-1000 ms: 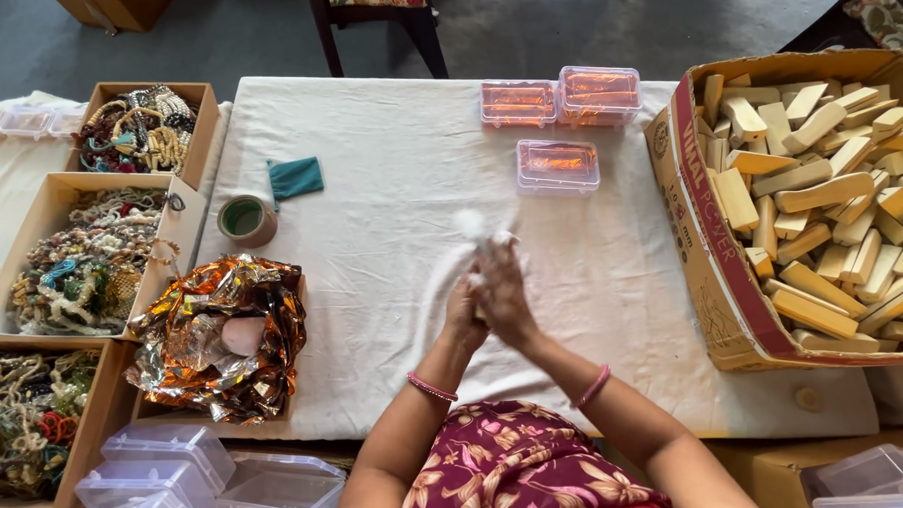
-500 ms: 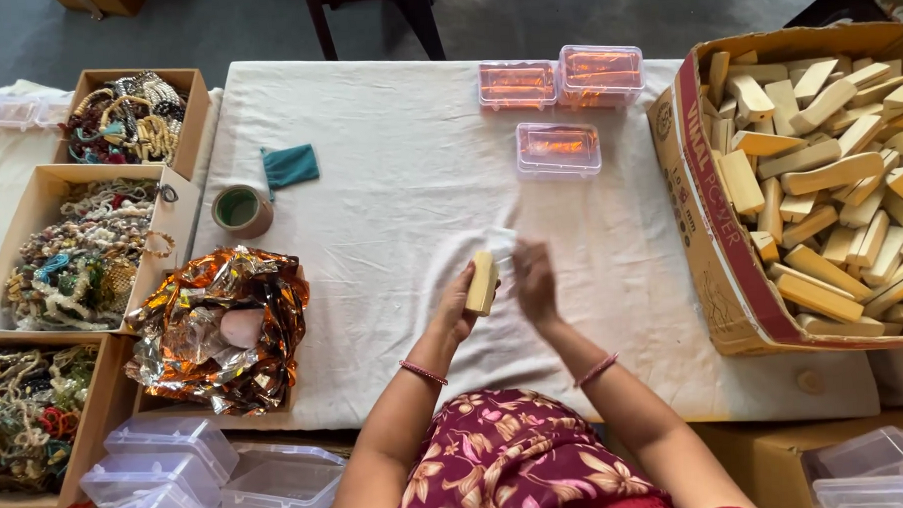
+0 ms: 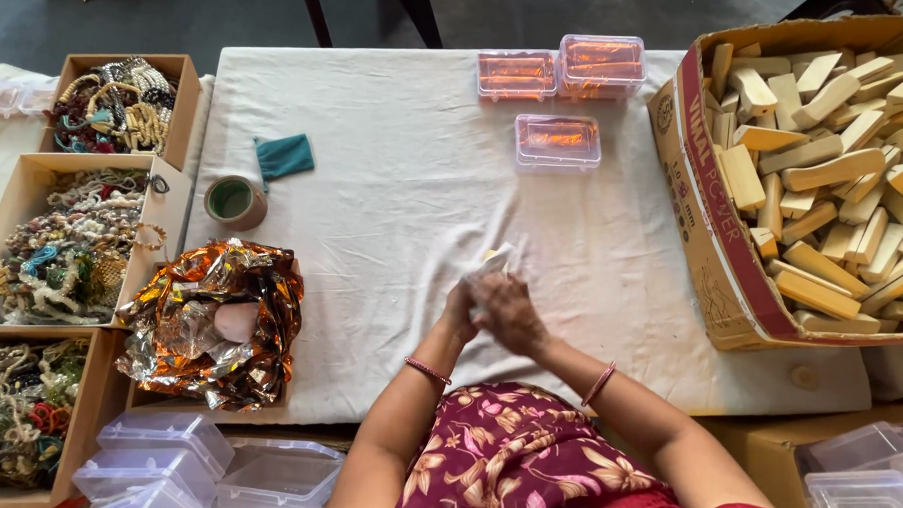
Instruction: The person sits and cleans a small rectangular wooden block using a white cloth. They hold the block in their left hand and wipe its surfaces with their right hand, turning the block to clean different sides. The person continues this wiping motion throughout the video.
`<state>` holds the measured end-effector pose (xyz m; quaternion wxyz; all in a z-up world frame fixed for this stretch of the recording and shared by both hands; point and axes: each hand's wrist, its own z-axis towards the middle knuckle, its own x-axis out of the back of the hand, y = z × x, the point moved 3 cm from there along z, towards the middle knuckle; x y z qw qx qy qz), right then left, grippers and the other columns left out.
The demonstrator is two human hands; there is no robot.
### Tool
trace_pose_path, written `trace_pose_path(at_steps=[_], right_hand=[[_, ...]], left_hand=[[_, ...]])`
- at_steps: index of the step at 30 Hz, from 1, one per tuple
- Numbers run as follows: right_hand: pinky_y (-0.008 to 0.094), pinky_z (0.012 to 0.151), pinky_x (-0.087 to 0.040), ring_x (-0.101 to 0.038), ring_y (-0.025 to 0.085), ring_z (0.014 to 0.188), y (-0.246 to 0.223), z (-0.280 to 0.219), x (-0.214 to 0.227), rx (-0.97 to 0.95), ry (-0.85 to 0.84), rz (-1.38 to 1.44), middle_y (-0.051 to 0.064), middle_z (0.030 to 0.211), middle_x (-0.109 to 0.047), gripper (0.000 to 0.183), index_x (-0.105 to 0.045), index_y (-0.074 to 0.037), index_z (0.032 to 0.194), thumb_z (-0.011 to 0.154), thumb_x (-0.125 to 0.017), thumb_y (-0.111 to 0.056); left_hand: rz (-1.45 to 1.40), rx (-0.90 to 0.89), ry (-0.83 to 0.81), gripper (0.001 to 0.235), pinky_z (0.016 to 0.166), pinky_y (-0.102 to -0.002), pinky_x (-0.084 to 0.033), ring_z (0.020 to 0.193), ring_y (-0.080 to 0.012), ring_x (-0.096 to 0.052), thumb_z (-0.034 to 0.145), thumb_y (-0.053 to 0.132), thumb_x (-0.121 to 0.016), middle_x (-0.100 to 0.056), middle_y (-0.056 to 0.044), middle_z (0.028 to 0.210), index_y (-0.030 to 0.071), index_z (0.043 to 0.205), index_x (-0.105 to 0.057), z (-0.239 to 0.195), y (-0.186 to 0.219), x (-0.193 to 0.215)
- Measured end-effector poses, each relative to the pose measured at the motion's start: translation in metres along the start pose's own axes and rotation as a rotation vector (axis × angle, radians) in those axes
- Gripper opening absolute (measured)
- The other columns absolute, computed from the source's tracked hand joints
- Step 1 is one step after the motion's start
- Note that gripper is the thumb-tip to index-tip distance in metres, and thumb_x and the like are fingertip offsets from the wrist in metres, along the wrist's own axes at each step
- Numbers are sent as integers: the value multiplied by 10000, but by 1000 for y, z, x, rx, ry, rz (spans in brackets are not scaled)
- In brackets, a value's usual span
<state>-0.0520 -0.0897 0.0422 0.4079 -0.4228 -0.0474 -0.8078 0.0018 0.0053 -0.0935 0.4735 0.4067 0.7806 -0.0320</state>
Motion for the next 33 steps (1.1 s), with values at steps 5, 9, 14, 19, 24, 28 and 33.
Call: trace_pose_path(at_steps=[5, 9, 14, 19, 24, 28, 33], right_hand=[[466, 954, -467, -633, 283, 1126, 77, -33, -32, -378, 96, -93, 97, 1160, -676, 300, -654, -113, 1153, 1034, -496, -339], [420, 840, -555, -703, 300, 927, 117, -36, -18, -1016, 199, 248, 135, 1015, -704, 298, -691, -38, 1083, 1057, -541, -295], [449, 826, -537, -653, 342, 956, 56, -21, -30, -581, 204, 113, 197, 1059, -666, 305, -654, 20, 1125, 1010, -595, -257], [422, 835, -526, -639, 269, 950, 72, -29, -50, -428, -298, -94, 120, 1089, -677, 292, -640, -89, 1222, 1017, -564, -282], [395, 829, -487, -582, 252, 931, 82, -55, -72, -377, -177, -207, 143, 1026, -655, 126, -653, -62, 1081, 1015, -636, -169], [392, 852, -488, -584, 234, 948, 30, -18, -41, -60, -96, -150, 127, 1038, -649, 180, -631, -49, 1112, 1053, -583, -212], [402, 782, -468, -558, 242, 855, 99, -57, -56, -474, -266, -259, 110, 931, -613, 150, -635, -69, 1014, 1051, -560, -194]], left_hand=[[235, 70, -148, 423, 736, -361, -565, 914, -195, -675, 1072, 385, -476, -698, -139, 1178, 72, 1325, -605, 3, -11, -3], [731, -154, -67, 434, 747, -310, -527, 930, -182, -607, 1029, 269, -647, -690, -162, 1220, 96, 1426, -617, -7, -5, -9], [1656, -953, 197, 706, 909, -399, -585, 1055, -311, -665, 904, 259, -794, -616, -179, 1282, 78, 1480, -427, 32, -2, 47], [1595, -942, 290, 916, 925, -421, -560, 1063, -301, -663, 924, 212, -731, -656, -108, 1203, 178, 1699, -243, -15, 20, 39], [1754, -1082, 297, 1301, 969, -411, -448, 1006, -259, -617, 588, 385, -944, -657, -80, 1084, 159, 1599, -156, -32, 21, 42], [1796, -959, 352, 1205, 1033, -380, -462, 1022, -208, -621, 820, 394, -933, -656, -31, 1040, 204, 1701, -134, -21, 15, 60], [1769, -1165, 271, 1255, 1004, -401, -434, 1057, -217, -623, 688, 347, -935, -684, -25, 1152, 194, 1633, -123, -33, 18, 42]])
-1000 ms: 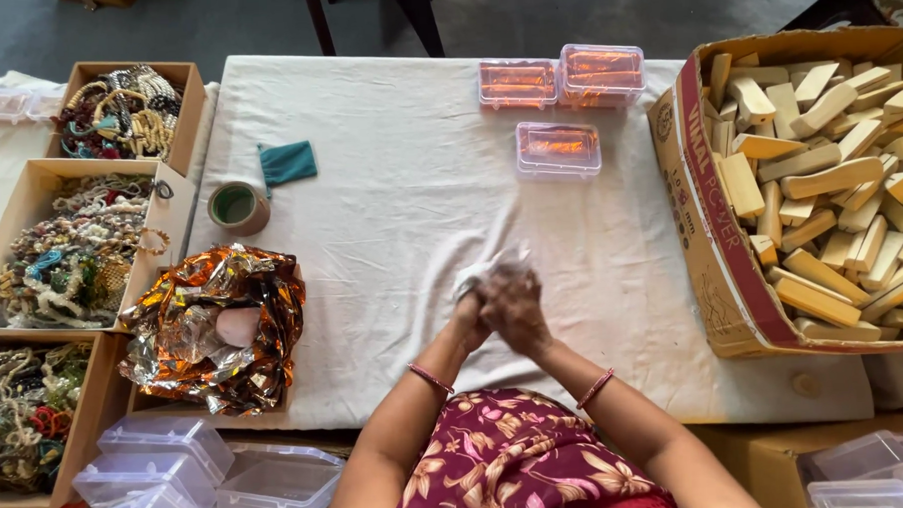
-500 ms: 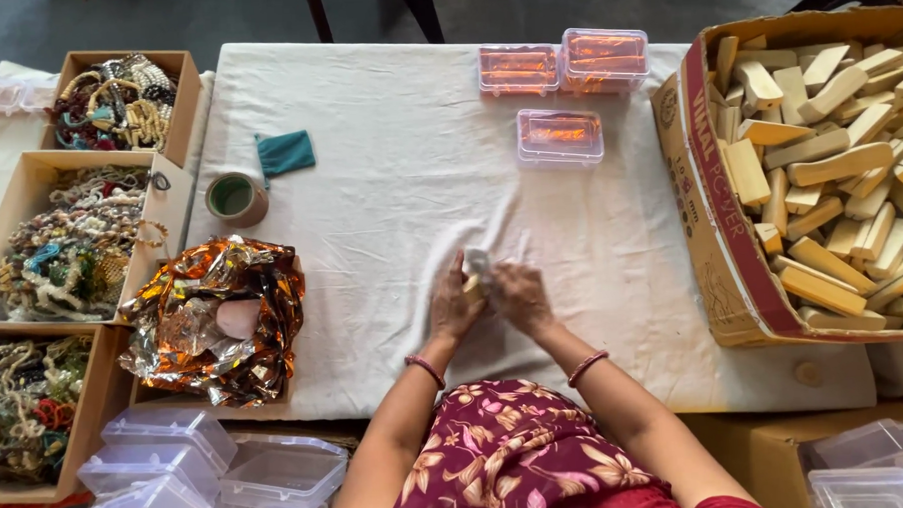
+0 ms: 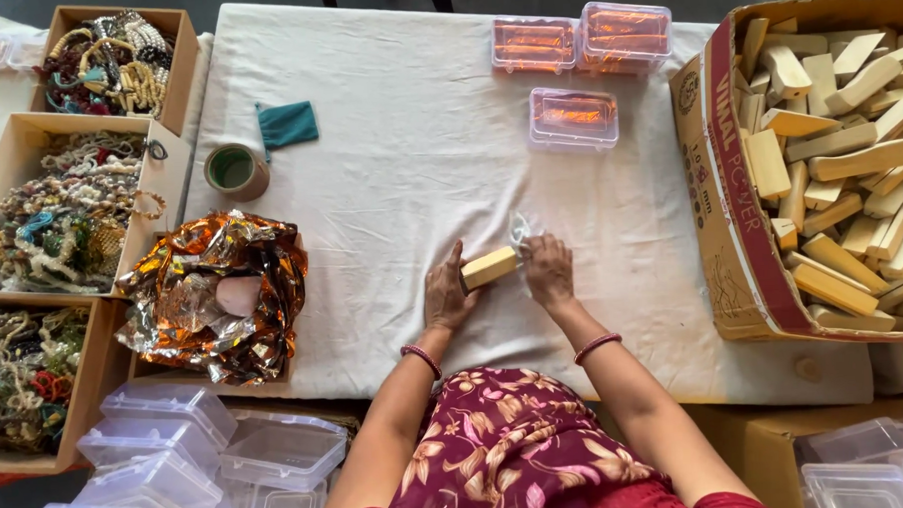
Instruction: The person sits and cleans a small rectangular wooden block using a white cloth. They hold the block in their left hand and wipe its surfaces with their right hand, turning the block to clean different sides. The person continues this wiping motion throughout the video.
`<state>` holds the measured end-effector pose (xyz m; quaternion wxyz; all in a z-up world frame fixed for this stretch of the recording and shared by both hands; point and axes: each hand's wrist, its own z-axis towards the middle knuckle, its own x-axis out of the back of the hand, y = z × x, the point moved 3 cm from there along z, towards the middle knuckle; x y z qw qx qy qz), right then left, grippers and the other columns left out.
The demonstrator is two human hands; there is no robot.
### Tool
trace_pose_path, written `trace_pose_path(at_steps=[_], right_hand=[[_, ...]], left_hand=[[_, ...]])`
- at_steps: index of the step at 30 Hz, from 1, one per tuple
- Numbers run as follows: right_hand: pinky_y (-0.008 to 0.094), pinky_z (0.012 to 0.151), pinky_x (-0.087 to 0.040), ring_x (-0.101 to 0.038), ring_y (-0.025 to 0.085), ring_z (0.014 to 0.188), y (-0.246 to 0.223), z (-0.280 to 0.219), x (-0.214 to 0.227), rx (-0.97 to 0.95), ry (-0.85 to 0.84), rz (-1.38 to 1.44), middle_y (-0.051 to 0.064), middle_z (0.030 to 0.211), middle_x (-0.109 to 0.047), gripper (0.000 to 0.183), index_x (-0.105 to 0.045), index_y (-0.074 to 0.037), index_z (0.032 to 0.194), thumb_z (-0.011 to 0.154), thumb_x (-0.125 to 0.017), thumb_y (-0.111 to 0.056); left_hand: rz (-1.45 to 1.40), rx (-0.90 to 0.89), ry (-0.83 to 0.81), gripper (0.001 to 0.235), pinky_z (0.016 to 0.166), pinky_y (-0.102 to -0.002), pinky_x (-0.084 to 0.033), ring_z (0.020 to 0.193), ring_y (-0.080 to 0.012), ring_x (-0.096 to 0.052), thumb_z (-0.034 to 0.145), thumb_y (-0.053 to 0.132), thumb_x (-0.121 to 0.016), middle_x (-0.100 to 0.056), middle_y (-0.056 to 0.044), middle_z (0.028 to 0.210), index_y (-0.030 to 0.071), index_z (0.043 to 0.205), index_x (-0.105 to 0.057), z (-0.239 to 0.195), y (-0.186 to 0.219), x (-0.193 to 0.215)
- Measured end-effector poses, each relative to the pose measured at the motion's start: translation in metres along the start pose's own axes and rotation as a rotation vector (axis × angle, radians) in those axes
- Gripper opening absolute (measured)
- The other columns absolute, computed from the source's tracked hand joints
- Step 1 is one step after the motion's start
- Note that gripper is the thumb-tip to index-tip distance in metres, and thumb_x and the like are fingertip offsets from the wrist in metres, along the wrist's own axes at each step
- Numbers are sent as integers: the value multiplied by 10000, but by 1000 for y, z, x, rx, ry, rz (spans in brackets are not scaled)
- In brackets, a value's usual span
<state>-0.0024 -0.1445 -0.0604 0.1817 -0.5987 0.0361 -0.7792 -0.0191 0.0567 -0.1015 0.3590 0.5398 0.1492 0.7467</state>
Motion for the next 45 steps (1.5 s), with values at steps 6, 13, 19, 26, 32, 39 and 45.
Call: trace_pose_path(at_steps=[6, 13, 19, 26, 32, 39, 45], right_hand=[[430, 875, -437, -578, 216, 998, -88, -7, 55, 374, 232, 37, 79, 1092, -625, 175, -609, -127, 1068, 933, -592, -237], [438, 904, -482, -581, 287, 1000, -25, 3, 5, 300, 206, 21, 130, 1045, -619, 202, -613, -82, 1090, 933, -603, -209], [391, 888, -501, -572, 247, 949, -47, -8, -5, 51, -14, 128, 121, 1035, -615, 143, -610, -72, 1134, 1073, -532, -174], [466, 1050, -465, -522, 306, 1246, -41, -14, 16, 404, 66, -46, 163, 1310, -580, 389, -608, -65, 1262, 887, -651, -160], [431, 978, -572, -668, 323, 1109, 38, -18, -4, -30, 88, 150, 127, 1247, -654, 346, -640, -144, 1289, 961, -632, -34], [553, 959, -485, -666, 330, 1137, -74, -5, 59, 297, 391, 84, 88, 1208, -705, 234, -674, -178, 1128, 980, -525, -282], [435, 1033, -538, -673, 283, 1114, 8, -12, -4, -394, -97, 466, 121, 1142, -705, 347, -690, -83, 1131, 1097, -509, -378]], left_hand=[[35, 90, -80, 1245, 983, -414, -437, 1058, -236, -623, 720, 343, -955, -695, -20, 1135, 221, 1645, -131, -3, -8, -5], [-54, 79, -47, 1311, 996, -418, -433, 1059, -256, -625, 652, 237, -946, -708, -32, 1178, 189, 1636, -81, 3, 2, 8], [-55, 94, -91, 1325, 1015, -437, -428, 1079, -264, -610, 611, 205, -946, -702, -49, 1196, 217, 1617, -83, -3, -4, 1], [53, 55, -88, 1268, 1004, -445, -439, 1086, -319, -588, 667, 125, -868, -649, -103, 1185, 194, 1643, -62, 0, 3, 9], [217, 84, -375, 772, 992, -458, -429, 1100, -277, -540, 932, 419, -704, -566, -123, 1200, 269, 1570, -295, 20, 30, 8], [-1454, 958, -598, 448, 603, -347, -484, 742, -183, -553, 1089, 395, -417, -656, -84, 943, 20, 1272, -580, -5, 8, -79], [-1323, 1292, -757, 492, 566, -283, -499, 706, -147, -588, 1038, 552, -421, -644, -46, 851, 100, 1101, -604, -4, 40, -40]])
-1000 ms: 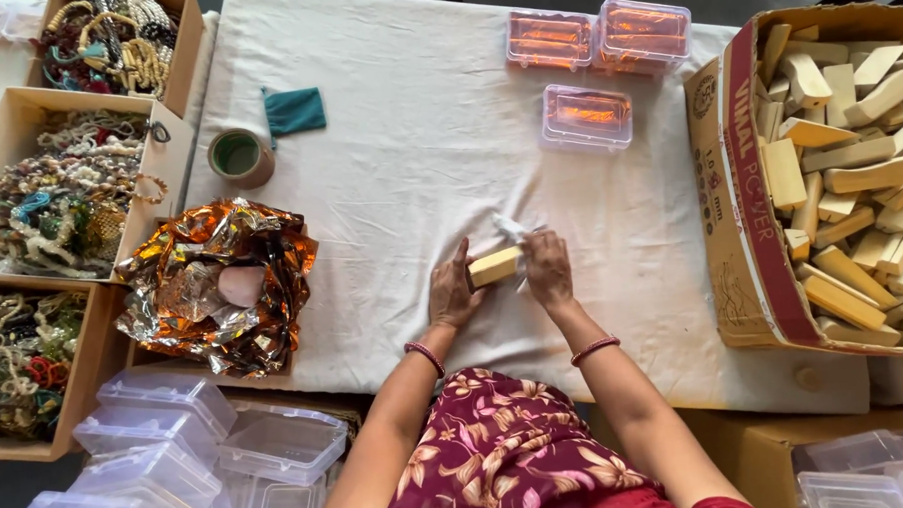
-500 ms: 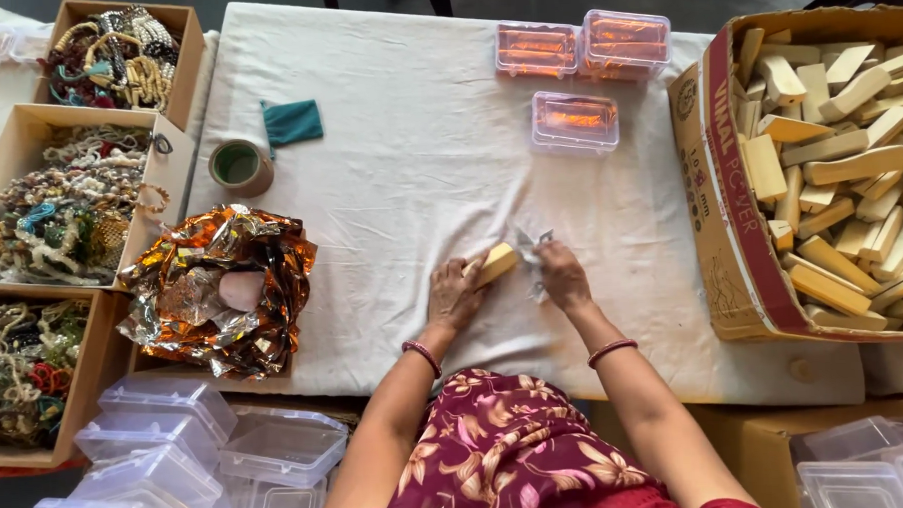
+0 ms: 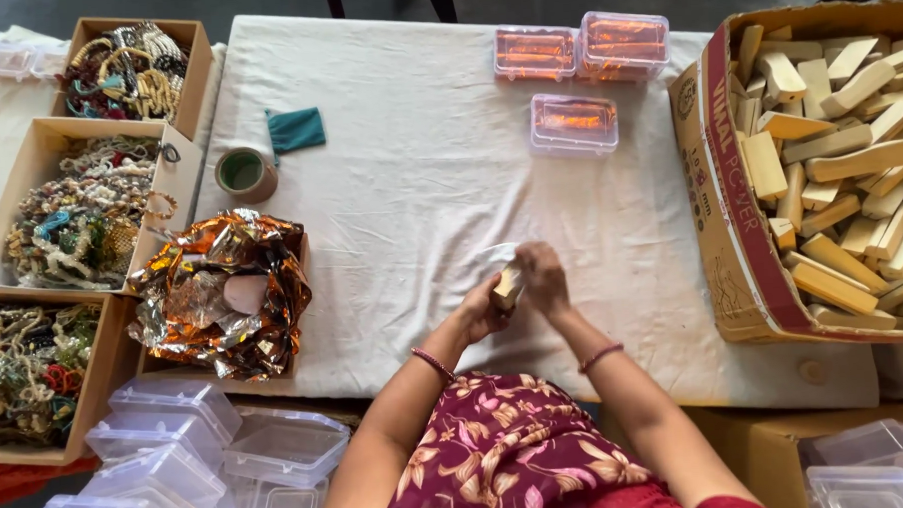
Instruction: The person sits and cleans a small rectangular wooden block using a white cloth. They hold the block in their left hand and wipe its surfaces with their right hand, turning the block to clean different sides. The person continues this wiping motion throughout the video.
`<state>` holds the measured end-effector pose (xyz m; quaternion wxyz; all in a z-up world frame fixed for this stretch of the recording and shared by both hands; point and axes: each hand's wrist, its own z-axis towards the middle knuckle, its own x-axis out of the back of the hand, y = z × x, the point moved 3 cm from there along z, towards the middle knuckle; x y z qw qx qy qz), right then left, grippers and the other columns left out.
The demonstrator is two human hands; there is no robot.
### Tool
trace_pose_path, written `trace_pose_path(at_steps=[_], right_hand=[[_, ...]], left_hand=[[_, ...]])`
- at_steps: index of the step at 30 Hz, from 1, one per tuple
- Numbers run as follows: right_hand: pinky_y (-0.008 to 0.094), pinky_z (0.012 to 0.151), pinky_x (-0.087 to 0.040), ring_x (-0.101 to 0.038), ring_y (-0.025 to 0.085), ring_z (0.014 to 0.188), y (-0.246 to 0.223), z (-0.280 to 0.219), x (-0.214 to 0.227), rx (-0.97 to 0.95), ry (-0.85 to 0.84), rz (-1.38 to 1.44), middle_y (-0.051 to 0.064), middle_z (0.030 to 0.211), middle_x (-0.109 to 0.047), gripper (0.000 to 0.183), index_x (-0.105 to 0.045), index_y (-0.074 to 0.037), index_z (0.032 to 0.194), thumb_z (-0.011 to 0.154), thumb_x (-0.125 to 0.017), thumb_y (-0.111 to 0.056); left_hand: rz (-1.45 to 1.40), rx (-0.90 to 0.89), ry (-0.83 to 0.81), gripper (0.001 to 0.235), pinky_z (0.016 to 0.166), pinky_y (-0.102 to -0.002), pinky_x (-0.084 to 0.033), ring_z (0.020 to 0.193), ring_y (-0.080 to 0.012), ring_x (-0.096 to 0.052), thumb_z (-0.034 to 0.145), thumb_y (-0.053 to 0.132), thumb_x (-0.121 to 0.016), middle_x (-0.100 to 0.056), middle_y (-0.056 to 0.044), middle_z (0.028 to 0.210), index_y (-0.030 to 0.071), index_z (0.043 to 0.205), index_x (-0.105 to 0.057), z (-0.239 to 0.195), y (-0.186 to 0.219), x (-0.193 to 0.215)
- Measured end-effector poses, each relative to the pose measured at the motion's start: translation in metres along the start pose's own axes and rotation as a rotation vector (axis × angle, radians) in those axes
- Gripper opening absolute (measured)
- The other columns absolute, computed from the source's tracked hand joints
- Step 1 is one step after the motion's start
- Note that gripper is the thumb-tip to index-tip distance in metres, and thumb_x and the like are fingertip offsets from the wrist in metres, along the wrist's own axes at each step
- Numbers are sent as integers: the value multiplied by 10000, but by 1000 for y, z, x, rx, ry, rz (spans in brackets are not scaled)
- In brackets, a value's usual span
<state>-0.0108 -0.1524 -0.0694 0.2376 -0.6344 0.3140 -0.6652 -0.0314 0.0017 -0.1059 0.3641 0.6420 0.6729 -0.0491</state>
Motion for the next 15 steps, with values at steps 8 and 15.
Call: trace_pose_path(at_steps=[8, 15], right_hand=[[525, 1009, -442, -609, 348, 1193, -61, -32, 9, 852, 257, -326, 194, 1297, -658, 408, -580, -47, 1308, 981, -491, -273], [399, 1231, -384, -469, 227, 1401, 12, -28, -34, 416, -48, 12, 86, 1489, -524, 365, -480, -107, 1459, 1156, -458, -309]], left_hand=[[-116, -70, 41, 423, 676, -356, -591, 790, -168, -672, 978, 519, -492, -704, -41, 946, 149, 1103, -654, 19, 4, 35], [-145, -38, 10, 422, 628, -340, -553, 711, -191, -650, 1014, 521, -568, -682, -59, 882, 122, 1130, -647, 40, -10, 50]])
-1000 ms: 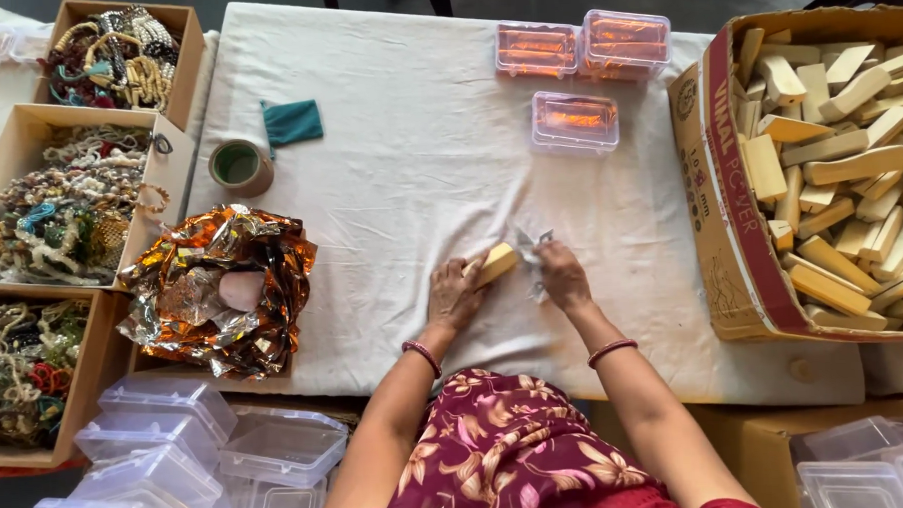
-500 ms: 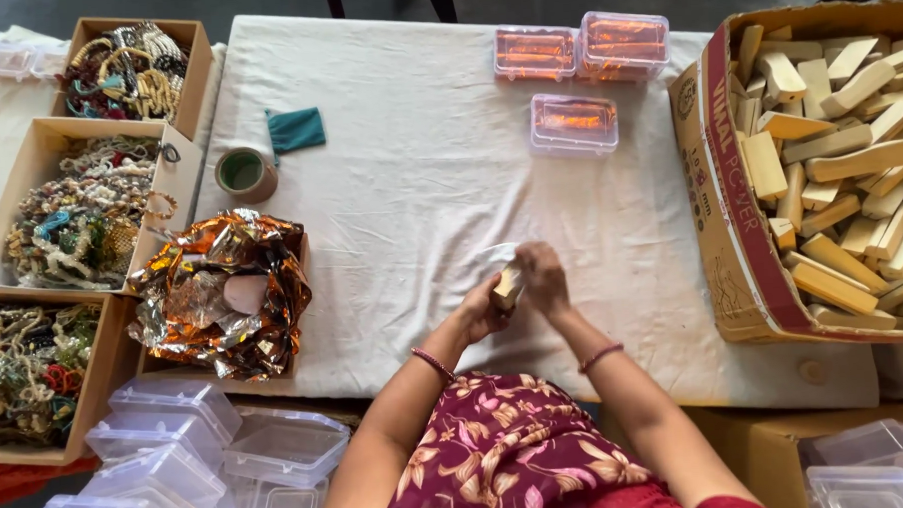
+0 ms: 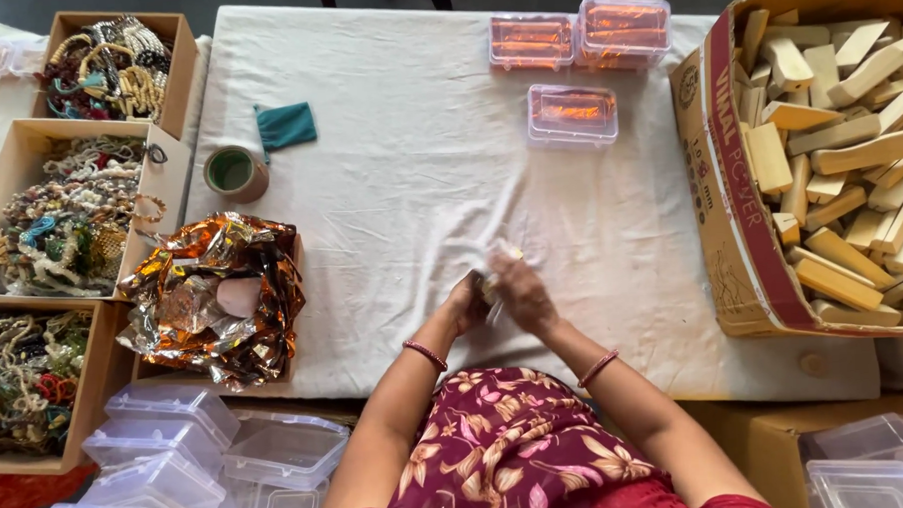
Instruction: The person sits and cleans a small rectangular wooden block using a white cloth. They hold the block in their left hand and wipe its surfaces with their right hand, turning the block to clean different sides. The person continues this wiping motion throughout the video.
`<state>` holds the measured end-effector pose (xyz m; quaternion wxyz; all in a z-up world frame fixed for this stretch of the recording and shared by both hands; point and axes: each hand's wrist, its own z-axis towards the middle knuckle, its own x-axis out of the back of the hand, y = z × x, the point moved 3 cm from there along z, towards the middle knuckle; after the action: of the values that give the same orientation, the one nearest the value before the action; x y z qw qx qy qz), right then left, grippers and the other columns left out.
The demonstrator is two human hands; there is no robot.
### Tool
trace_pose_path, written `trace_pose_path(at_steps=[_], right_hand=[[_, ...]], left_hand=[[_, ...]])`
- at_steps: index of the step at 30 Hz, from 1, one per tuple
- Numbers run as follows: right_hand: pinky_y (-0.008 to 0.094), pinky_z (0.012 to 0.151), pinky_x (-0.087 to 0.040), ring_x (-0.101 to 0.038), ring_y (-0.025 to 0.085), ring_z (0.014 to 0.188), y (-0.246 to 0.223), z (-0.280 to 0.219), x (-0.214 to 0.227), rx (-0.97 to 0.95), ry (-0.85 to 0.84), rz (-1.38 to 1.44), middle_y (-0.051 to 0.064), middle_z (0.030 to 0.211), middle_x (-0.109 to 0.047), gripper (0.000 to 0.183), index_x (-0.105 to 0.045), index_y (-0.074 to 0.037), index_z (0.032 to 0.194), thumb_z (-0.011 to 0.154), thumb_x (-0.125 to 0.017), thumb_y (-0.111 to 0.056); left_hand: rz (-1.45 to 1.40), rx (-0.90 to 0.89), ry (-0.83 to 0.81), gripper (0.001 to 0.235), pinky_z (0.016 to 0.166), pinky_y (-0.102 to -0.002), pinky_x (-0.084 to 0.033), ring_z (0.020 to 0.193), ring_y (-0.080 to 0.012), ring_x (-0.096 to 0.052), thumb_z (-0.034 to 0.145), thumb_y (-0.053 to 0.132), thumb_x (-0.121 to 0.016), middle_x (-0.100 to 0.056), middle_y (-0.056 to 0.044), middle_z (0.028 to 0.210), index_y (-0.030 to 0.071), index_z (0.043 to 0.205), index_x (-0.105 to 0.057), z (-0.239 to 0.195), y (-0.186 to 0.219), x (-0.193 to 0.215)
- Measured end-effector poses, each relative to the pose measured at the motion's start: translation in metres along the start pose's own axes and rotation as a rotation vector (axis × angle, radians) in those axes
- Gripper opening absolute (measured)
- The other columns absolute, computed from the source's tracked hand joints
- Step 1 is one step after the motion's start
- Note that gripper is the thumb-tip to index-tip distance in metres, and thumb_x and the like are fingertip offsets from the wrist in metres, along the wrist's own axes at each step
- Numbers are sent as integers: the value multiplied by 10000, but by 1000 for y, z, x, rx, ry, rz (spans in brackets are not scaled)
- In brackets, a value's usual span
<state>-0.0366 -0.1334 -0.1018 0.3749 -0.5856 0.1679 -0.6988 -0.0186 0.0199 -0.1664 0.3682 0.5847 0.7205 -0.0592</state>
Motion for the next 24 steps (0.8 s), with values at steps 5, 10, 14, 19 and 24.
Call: trace_pose_path(at_steps=[5, 10, 14, 19, 24], right_hand=[[526, 1145, -271, -440, 340, 1363, -59, 14, 21, 304, 21, -270, 175, 1434, -559, 459, -548, -70, 1389, 974, -569, -266], [417, 1073, -428, -520, 291, 1213, 45, 22, 19, -5, 29, -188, 140, 1346, -582, 244, -621, -89, 1252, 1052, -545, -206], [431, 1017, -492, -578, 330, 1141, 23, 35, 42, -344, 448, 60, 179, 1294, -570, 194, -611, -41, 1166, 1071, -511, -177], [447, 1136, -370, -504, 337, 1325, -30, 24, 20, 87, 290, 111, 254, 1508, -477, 457, -489, 42, 1428, 1023, -578, -152], [600, 1144, -251, -563, 294, 1297, -35, 27, 54, 121, 68, -486, 144, 1365, -597, 362, -622, -32, 1295, 976, -548, -187]], left_hand=[[-30, -30, -50, 478, 641, -342, -586, 745, -182, -686, 1004, 553, -498, -702, -62, 906, 119, 1143, -642, 35, -13, 29], [34, -56, -16, 538, 733, -384, -575, 844, -219, -670, 1000, 494, -569, -685, -98, 1007, 59, 1315, -578, -4, 2, -10], [1459, -937, 337, 852, 933, -420, -484, 1083, -276, -637, 915, 424, -707, -639, -139, 1236, 6, 1567, -353, -62, 34, -53], [1642, -1004, 371, 1081, 1021, -428, -390, 1159, -265, -630, 803, 305, -800, -677, -111, 1199, 8, 1626, -167, -36, 26, -32], [1595, -1266, 431, 1096, 1066, -435, -382, 1194, -275, -577, 786, 266, -842, -648, -129, 1282, 74, 1610, -145, -63, 29, -29]])
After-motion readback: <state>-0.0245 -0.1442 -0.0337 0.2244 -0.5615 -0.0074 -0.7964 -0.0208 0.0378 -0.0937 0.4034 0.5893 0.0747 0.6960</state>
